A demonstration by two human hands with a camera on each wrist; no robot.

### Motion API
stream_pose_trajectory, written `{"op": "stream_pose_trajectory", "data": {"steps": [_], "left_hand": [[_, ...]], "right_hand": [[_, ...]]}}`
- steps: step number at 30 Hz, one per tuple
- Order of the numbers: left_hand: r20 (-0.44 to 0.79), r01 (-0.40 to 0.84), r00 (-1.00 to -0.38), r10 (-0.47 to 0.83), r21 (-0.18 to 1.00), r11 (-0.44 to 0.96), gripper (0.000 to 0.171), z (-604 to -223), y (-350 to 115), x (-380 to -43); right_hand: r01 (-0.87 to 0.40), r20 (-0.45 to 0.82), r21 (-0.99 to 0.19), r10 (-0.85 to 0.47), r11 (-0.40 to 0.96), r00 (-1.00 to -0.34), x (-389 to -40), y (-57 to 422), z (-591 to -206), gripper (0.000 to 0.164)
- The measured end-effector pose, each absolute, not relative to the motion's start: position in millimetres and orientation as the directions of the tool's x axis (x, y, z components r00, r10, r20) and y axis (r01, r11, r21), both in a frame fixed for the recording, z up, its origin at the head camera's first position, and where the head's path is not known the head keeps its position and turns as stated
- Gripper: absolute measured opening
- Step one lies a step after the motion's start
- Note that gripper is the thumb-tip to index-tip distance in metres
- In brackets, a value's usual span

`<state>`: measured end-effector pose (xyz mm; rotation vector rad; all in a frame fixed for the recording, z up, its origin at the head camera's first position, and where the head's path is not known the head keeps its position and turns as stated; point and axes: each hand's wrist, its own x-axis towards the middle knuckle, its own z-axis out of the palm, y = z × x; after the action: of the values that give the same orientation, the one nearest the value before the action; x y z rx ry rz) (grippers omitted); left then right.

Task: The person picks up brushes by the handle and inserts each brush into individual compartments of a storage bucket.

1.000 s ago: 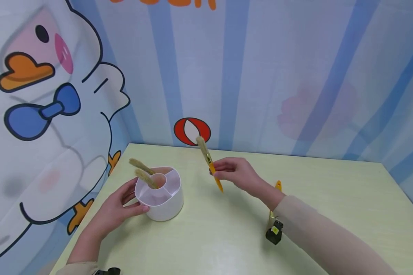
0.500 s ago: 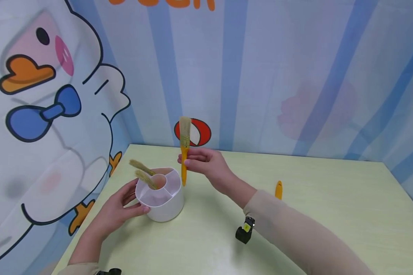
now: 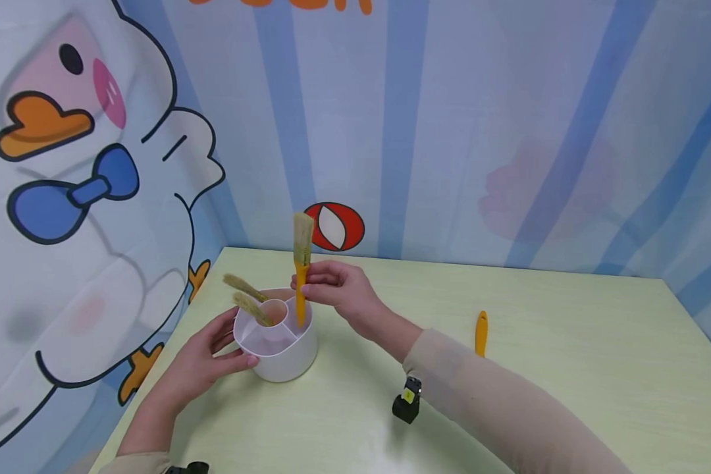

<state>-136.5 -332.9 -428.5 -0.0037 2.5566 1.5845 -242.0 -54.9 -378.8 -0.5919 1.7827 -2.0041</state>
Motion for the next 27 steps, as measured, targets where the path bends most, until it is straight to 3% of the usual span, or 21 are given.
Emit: {"op": "stream_pose_trajectory", "data": {"steps": [27], "left_hand": [[-0.143, -0.103, -0.988, 0.061, 0.895, 0.435, 0.107, -427, -331, -137]], "right_hand": [[-0.084, -0.019, -0.985, -0.579, 0.151, -0.815, -236, -60, -390, 0.029]]}}
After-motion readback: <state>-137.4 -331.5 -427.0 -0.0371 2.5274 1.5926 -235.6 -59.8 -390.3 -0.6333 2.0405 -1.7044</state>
